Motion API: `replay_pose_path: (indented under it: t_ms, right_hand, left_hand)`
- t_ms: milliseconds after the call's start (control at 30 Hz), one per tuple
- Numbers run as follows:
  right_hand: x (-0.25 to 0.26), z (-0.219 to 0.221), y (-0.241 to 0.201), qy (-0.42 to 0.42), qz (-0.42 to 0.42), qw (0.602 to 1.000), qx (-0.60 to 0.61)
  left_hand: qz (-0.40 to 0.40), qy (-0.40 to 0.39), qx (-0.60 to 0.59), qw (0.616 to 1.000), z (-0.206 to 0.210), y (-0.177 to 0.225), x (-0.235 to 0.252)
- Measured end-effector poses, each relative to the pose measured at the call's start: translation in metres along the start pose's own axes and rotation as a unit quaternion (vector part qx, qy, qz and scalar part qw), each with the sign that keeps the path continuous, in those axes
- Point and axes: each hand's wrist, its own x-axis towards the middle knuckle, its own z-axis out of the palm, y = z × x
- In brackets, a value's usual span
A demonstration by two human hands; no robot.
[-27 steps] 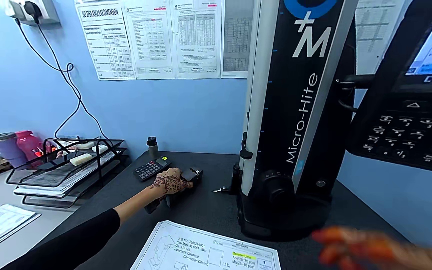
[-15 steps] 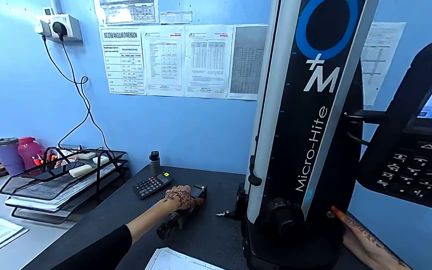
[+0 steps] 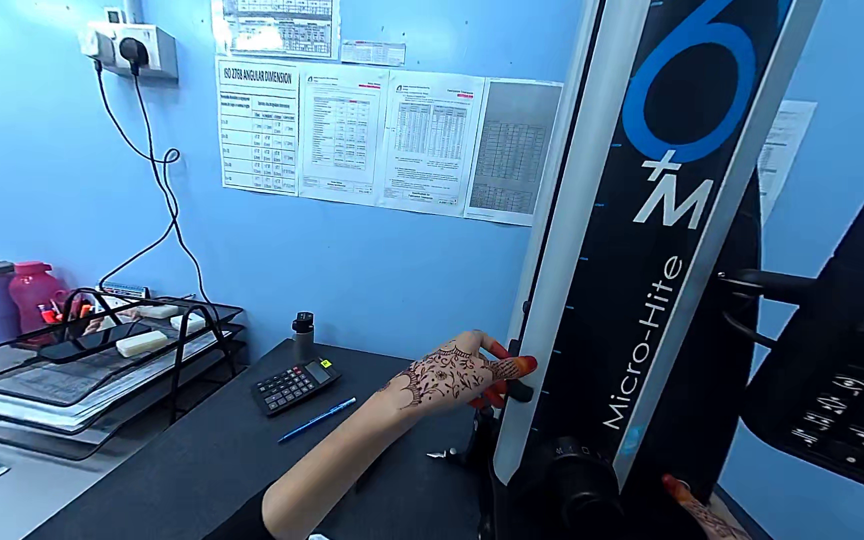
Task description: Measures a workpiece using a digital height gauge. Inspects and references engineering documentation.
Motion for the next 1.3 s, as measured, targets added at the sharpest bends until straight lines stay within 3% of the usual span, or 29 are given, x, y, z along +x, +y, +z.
replay_pose_path:
  t_ms: [67,167,400,633,767,1067,1300]
  right_hand:
    - [-0.007,0.004,-0.004,0.010,-0.001,1.000,-0.006]
    - [-0.015,0.010,-0.009,0.018,0.000,1.000,-0.004]
    - [-0.022,0.019,-0.011,0.019,0.007,0.999,0.026]
    - [-0.023,0.031,-0.013,0.015,0.009,0.999,0.029]
    - [-0.033,0.056,-0.045,0.025,0.026,0.999,0.039]
    - [-0.028,0.056,-0.016,0.046,0.016,0.999,0.024]
    - [-0.037,0.075,-0.047,0.049,0.026,0.998,0.025]
  left_hand:
    - [-0.005,-0.001,0.050,0.999,0.001,-0.008,0.005]
    - [0.031,-0.020,-0.043,0.998,0.008,-0.013,0.005]
    - [0.106,0.054,-0.120,0.986,0.004,-0.016,0.001]
    - [0.191,0.107,-0.100,0.971,-0.006,-0.020,-0.016]
    - [0.181,0.121,-0.090,0.972,-0.009,-0.017,-0.021]
    - [0.116,0.111,-0.075,0.984,-0.017,-0.025,-0.025]
    - [0.112,0.108,-0.073,0.985,-0.020,-0.026,-0.027]
